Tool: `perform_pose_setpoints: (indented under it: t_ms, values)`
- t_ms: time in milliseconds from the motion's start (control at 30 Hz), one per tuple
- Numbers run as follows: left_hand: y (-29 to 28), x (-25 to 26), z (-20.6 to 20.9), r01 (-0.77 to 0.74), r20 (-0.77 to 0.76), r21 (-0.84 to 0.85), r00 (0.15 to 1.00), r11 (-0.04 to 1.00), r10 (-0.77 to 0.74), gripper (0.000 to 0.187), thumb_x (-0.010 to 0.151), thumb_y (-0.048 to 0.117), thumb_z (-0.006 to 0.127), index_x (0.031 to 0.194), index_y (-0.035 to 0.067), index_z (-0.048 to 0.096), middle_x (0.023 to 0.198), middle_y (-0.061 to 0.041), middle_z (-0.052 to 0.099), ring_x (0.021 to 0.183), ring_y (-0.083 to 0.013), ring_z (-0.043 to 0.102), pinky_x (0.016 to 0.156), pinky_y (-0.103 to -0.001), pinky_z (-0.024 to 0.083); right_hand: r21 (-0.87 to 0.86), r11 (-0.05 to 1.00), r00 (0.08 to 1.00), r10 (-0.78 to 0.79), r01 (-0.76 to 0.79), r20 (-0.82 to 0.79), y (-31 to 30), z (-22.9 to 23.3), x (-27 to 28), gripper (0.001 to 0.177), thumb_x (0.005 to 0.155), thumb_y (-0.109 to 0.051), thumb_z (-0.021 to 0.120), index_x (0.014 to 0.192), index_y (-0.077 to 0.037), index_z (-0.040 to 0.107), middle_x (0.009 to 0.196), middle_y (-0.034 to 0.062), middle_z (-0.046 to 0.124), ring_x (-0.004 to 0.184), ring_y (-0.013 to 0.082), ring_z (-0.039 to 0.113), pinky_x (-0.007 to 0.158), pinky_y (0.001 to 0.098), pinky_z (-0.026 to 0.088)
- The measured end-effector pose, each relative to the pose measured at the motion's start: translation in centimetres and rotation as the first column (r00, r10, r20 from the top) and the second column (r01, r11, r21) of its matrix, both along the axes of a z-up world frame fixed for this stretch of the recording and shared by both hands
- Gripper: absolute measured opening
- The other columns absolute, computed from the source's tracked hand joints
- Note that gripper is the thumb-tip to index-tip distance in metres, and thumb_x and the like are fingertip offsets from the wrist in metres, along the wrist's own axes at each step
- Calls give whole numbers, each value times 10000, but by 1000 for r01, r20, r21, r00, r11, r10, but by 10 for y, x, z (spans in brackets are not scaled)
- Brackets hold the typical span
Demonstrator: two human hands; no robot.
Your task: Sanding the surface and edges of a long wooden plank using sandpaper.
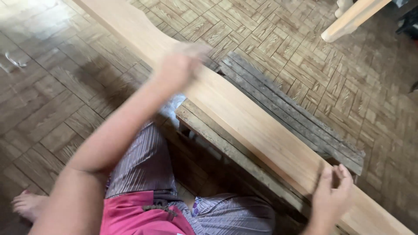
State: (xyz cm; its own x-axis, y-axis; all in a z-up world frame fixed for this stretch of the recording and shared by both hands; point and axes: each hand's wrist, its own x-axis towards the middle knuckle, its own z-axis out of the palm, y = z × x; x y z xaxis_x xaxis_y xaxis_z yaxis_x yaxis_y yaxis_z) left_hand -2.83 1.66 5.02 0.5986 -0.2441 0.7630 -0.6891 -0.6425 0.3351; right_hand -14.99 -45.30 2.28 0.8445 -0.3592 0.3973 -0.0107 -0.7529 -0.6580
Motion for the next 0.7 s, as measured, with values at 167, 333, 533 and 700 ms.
perform_pose_setpoints:
  t_ms: [167,333,533,700]
  values:
    - [35,6,-24,-362,-493,383,698,850,519,255,1099,175,501,1159,115,741,981,-89,757,681,-234,693,543,-372,586,-395,917,956,-69,-52,-284,-50,-24,22,658,1067,-578,415,1446,-89,641,1555,193,546,1492,389,379,1145,584,222]
    - [-50,11,-66,-227,-318,347,884,910,342,321,1050,285,479,1094,49,692,1100,-147,686,1029,-324,650,929,-485,523,-393,915,977,11,-97,-214,-53,-23,22,634,1116,-539,451,1365,-17,711,1372,209,669,1345,389,520,1097,536,291]
    - [-258,-28,-95,49,-138,276,990,960,-11,171,828,216,665,940,95,711,959,-110,727,868,-295,709,660,-434,574,-399,916,976,-49,-40,-211,-45,-19,18,576,1114,-545,473,1329,-79,736,1363,140,693,1341,304,546,1063,503,273]
    - [-269,-45,-64,330,-325,323,919,887,-224,417,938,499,546,1168,188,700,1187,-11,731,1162,-261,672,926,-479,547,-402,913,985,1,-71,-171,-67,-36,19,489,1111,-459,529,1305,-69,752,1327,144,708,1299,324,572,1099,482,323]
